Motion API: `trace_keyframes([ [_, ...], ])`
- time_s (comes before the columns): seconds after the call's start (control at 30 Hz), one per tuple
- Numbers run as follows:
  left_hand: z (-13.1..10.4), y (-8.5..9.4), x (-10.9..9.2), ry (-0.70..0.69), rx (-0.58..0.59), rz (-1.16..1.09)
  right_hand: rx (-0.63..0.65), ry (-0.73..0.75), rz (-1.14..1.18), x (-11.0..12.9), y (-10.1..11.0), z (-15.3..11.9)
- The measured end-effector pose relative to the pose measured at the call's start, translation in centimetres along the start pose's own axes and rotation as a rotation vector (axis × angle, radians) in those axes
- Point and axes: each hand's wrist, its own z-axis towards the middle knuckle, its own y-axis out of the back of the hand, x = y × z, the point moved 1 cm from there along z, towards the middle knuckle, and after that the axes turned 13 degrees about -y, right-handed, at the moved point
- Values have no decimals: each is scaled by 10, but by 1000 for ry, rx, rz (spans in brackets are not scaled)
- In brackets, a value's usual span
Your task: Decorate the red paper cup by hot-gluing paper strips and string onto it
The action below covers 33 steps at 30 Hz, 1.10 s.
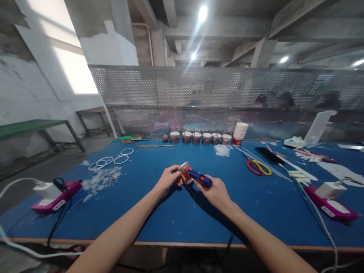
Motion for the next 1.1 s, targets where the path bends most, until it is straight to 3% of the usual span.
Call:
trace_keyframes([
  [0.47, 0, 0, -1, -27, 5, 30, -5, -6, -102, 2, 0, -2],
  [0.7, -2, 0, -5, -51, 3, 89, -2, -74, 36, 1, 5, 1],
  [1.1, 1, 2, -7, -99, -12, 190, 228, -306, 424, -3, 1, 9],
])
